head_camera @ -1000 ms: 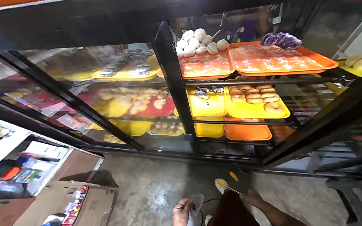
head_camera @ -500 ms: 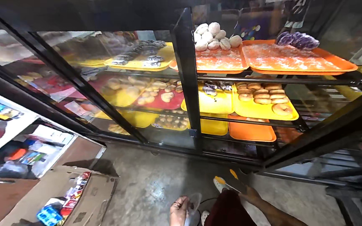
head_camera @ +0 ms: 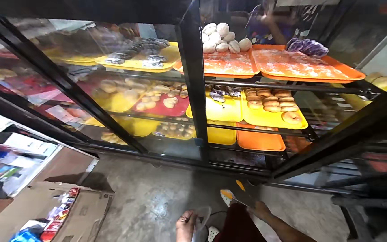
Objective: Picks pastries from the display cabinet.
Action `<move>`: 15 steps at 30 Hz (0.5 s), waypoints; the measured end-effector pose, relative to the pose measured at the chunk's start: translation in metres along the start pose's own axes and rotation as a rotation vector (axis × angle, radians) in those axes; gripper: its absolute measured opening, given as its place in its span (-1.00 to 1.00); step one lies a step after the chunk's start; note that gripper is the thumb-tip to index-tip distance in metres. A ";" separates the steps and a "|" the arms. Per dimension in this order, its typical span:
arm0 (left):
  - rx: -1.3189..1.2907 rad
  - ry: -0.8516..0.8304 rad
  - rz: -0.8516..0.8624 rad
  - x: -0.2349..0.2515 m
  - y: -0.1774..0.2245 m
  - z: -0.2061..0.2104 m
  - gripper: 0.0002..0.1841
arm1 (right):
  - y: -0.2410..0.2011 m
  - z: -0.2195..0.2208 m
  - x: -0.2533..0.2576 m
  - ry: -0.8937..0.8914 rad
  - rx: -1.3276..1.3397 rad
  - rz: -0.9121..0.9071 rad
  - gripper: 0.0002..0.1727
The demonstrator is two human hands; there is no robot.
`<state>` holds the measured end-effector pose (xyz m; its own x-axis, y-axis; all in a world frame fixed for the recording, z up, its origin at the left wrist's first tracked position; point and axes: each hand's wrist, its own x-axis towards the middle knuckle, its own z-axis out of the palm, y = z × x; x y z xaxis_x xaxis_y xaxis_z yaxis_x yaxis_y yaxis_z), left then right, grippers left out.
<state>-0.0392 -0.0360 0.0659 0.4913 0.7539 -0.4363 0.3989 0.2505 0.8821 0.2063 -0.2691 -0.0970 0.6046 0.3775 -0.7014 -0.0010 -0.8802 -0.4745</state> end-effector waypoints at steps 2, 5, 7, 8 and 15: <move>0.006 -0.007 0.010 0.001 -0.001 0.000 -0.90 | -0.011 0.003 0.005 -0.010 0.015 -0.046 -0.05; -0.011 -0.011 0.008 0.002 -0.002 -0.002 -0.88 | -0.048 -0.004 -0.010 -0.061 0.002 -0.135 -0.10; -0.020 -0.011 0.019 0.001 0.000 -0.004 -0.88 | -0.072 -0.008 -0.017 -0.076 0.004 -0.231 -0.16; -0.027 -0.008 0.023 0.001 0.001 -0.005 -0.88 | -0.084 -0.012 -0.020 -0.081 -0.002 -0.281 -0.18; -0.072 0.040 0.013 -0.001 0.006 -0.009 -0.89 | -0.161 -0.034 -0.036 -0.076 -0.218 -0.521 -0.21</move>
<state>-0.0443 -0.0296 0.0731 0.4645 0.7804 -0.4186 0.3355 0.2824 0.8987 0.2116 -0.1514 0.0229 0.4218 0.7905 -0.4441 0.4510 -0.6078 -0.6535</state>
